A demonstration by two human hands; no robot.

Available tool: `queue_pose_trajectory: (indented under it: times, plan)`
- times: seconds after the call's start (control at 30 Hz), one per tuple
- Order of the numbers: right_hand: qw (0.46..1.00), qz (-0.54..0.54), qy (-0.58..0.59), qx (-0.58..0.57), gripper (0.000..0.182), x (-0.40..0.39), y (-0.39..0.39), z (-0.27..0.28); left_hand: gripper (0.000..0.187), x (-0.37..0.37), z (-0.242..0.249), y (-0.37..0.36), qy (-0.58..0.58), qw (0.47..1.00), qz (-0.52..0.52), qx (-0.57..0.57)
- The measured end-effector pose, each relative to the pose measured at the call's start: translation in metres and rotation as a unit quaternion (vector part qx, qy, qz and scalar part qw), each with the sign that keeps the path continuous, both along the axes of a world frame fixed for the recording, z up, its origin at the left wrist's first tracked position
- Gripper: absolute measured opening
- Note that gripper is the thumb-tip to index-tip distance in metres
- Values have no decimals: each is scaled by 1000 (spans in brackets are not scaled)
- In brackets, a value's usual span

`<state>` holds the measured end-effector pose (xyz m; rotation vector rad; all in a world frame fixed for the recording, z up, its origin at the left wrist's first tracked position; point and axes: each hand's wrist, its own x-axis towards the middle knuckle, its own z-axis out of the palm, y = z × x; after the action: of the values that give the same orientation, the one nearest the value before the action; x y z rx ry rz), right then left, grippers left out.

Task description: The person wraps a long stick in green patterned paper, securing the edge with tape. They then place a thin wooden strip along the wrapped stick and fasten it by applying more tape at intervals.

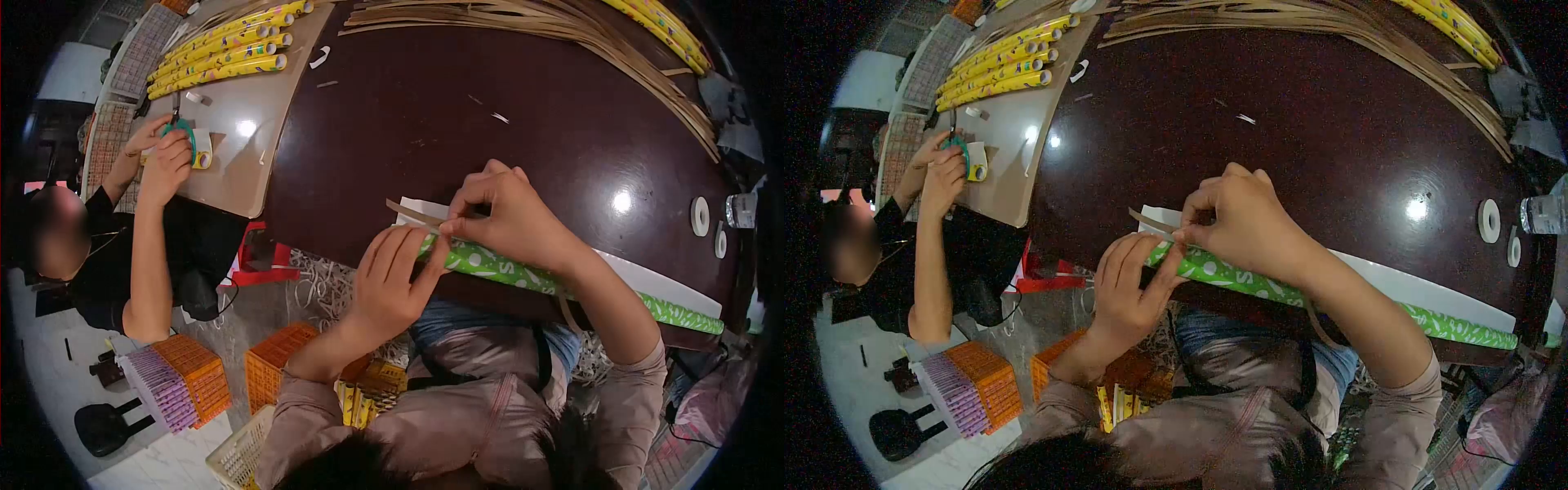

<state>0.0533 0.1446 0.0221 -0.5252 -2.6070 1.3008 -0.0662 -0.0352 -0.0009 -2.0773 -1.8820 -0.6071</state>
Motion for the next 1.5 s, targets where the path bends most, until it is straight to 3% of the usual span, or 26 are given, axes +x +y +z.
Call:
queue_pose_trajectory:
  times: [0.6,0.87,1.5]
  plan:
    - [998,-32,-51,1,15,-3,-6,3,22,2,5,-2,34,999,8,-11]
    - [998,-48,-22,34,16,-3,-11,-1,37,0,0,-6,-19,999,10,-24]
    - [997,-73,-17,36,13,-4,-16,-3,36,-1,2,-4,-43,997,11,-57]
